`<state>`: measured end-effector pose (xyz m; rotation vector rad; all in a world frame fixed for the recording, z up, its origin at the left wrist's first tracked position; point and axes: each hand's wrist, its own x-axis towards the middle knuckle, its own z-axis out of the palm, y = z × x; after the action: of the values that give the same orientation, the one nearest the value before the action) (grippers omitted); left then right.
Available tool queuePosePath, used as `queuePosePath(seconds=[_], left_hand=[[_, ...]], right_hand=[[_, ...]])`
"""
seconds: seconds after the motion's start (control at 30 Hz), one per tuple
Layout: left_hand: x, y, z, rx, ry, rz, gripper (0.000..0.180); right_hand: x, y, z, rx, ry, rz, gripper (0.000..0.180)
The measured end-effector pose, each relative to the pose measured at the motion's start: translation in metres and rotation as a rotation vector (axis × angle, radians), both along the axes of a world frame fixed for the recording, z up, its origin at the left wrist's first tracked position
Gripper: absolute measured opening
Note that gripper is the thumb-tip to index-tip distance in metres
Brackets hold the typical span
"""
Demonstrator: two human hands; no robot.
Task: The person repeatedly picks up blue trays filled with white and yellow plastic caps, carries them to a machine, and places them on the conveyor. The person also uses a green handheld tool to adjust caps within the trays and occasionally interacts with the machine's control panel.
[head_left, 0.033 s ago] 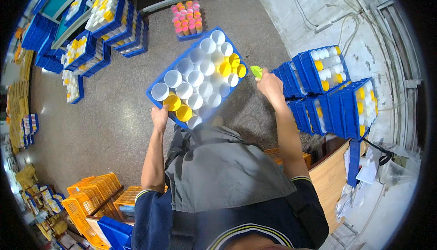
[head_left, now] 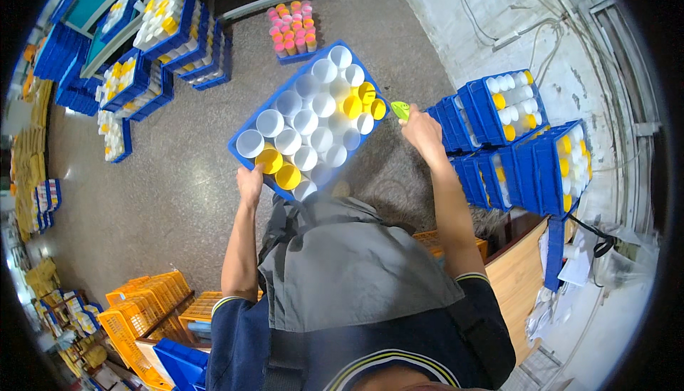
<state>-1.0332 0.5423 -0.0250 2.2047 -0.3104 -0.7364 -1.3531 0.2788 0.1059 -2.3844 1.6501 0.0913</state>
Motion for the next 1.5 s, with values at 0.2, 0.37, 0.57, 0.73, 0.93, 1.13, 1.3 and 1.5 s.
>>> queuePosePath(seconds=[0.2,0.37,0.57,0.73,0.93,1.13,1.3,1.5], left_hand=[[-0.006,0.005,0.014,-0.141,0.024,-0.013,0.029],[-0.004,0.001,0.013,-0.192,0.031,-0.002,0.028],[0.004,-0.003,0.001,-0.094,0.048,-0.022,0.029],[0.006,-0.007,-0.006,-0.070,0.010,-0.037,0.030],[0.006,-0.016,-0.005,0.003,0.007,-0.014,0.033],[-0.002,-0.024,0.009,0.135,-0.045,0.014,0.036],[-0.010,-0.030,0.011,0.165,-0.091,0.029,0.040],[-0.011,-0.048,0.009,0.397,-0.188,0.006,0.044]], right_hand=[[-0.016,-0.002,0.007,0.079,0.113,-0.087,0.039],[-0.023,0.003,-0.001,0.152,0.064,-0.037,0.038],[-0.027,0.027,0.004,0.242,0.057,0.014,0.039],[-0.019,0.045,0.009,0.324,0.086,0.048,0.038],[-0.013,0.066,0.007,0.396,0.078,0.113,0.038],[-0.009,0.085,0.007,0.384,0.031,0.201,0.036],[-0.009,0.107,0.007,0.407,0.002,0.319,0.034],[-0.008,0.130,0.010,0.500,-0.008,0.419,0.035]])
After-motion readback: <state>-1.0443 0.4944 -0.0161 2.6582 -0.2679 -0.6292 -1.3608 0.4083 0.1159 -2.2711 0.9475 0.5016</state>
